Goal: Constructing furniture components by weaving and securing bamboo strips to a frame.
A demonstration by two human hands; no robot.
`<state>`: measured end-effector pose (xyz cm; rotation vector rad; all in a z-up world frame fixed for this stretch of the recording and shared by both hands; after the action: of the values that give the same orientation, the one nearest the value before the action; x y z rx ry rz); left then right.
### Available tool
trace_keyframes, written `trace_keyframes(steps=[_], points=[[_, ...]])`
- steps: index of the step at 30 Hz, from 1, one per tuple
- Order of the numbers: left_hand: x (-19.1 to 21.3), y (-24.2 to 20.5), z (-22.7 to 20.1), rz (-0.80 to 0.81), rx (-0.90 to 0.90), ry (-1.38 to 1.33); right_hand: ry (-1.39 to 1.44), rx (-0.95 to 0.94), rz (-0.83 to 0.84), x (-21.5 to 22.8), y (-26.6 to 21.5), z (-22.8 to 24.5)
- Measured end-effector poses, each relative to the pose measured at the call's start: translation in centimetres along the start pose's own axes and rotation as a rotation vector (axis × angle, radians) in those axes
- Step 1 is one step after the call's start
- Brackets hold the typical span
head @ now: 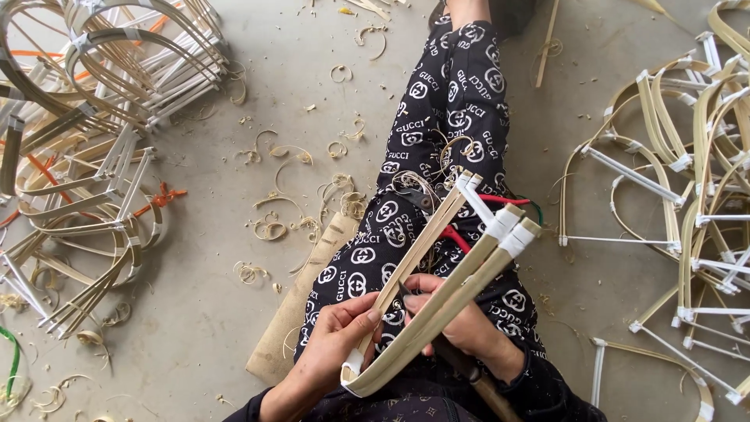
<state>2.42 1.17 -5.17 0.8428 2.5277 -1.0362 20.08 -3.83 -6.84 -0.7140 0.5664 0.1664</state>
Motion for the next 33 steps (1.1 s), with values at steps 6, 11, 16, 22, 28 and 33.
trace_keyframes(steps=[6, 11, 16, 22, 28, 33], points=[[-0.3, -0.3, -0.8, -0.046, -0.022, -0.001, 0.04, -0.019, 0.014, -2.0, -0.6, 0.7], [0.6, -0.1, 0.5, -0.057, -0.015, 0.056, 0.009, -0.061, -0.056, -1.0, -0.8, 1.0], [0.0, -0.2, -0.2, -0.039, 0.017, 0.04, -0.181, 0.052, -0.215, 0.3, -1.1, 1.6], [-0.1, 0.1, -0.6, -0.089, 0.076, -0.018, -0.345, 0.302, -0.207, -0.3, -2.0, 1.8], [-0.4, 0.1, -1.3, -0.05, 0.068, 0.016, -0.332, 0.118, -0.259, -0.9, -2.8, 1.8], [-1.0, 0.8, -0.9, 0.001, 0.052, 0.01, -0.12, 0.047, -0.138, -2.0, -1.8, -0.6]])
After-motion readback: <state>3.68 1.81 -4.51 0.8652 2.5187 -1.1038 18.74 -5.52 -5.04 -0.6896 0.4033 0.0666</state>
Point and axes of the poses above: each hand's wrist, its own y-axis towards the middle knuckle, its own x-axis out of the back of the hand, z = x × y, the point moved 5 cm from there along y, towards the middle knuckle, and after that the axes turned 9 degrees about -x, right-handed, at the moved point
